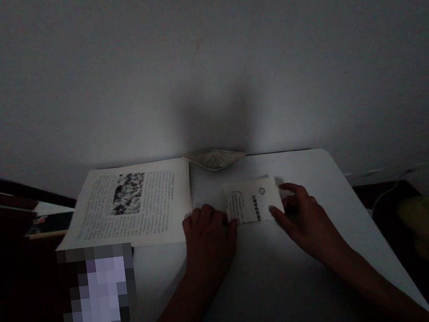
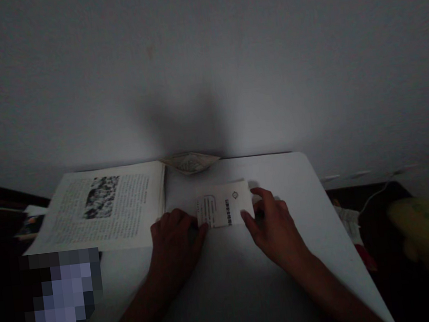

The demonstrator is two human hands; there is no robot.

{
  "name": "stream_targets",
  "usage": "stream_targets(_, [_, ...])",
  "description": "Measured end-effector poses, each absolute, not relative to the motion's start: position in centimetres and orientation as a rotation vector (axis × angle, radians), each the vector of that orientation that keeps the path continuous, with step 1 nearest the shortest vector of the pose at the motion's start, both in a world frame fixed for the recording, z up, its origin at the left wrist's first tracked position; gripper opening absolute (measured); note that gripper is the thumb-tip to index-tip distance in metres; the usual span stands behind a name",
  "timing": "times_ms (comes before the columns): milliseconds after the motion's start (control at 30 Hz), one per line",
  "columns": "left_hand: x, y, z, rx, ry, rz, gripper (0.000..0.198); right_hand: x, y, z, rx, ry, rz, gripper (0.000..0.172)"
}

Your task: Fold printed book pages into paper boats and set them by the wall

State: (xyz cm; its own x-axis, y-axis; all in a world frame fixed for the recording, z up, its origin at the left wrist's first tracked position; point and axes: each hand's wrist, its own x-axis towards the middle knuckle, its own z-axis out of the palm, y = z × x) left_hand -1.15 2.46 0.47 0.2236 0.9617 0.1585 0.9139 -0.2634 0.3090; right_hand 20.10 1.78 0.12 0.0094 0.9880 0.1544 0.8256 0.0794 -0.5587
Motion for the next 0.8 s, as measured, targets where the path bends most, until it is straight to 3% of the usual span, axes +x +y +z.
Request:
stream_targets(167, [-0.6, 2.1, 0.3, 2.34, 1.812, 0.503, 0.019, 19.3, 1.8, -0.2, -1.736, -1.785, 0.26, 0.071])
stream_targets(467, [1.2, 1.2, 0.2, 2.339, 1.69, 0.507, 0.021, 18.2, 1.6, 0.2, -1.757, -1.803, 0.173, 0.089])
stream_targets(800, [1.6, 1.0, 0.5, 2.277, 1.701, 0.489, 0.023, 18.3, 1.5, -0.4, -1.77, -1.89, 0.166, 0.087])
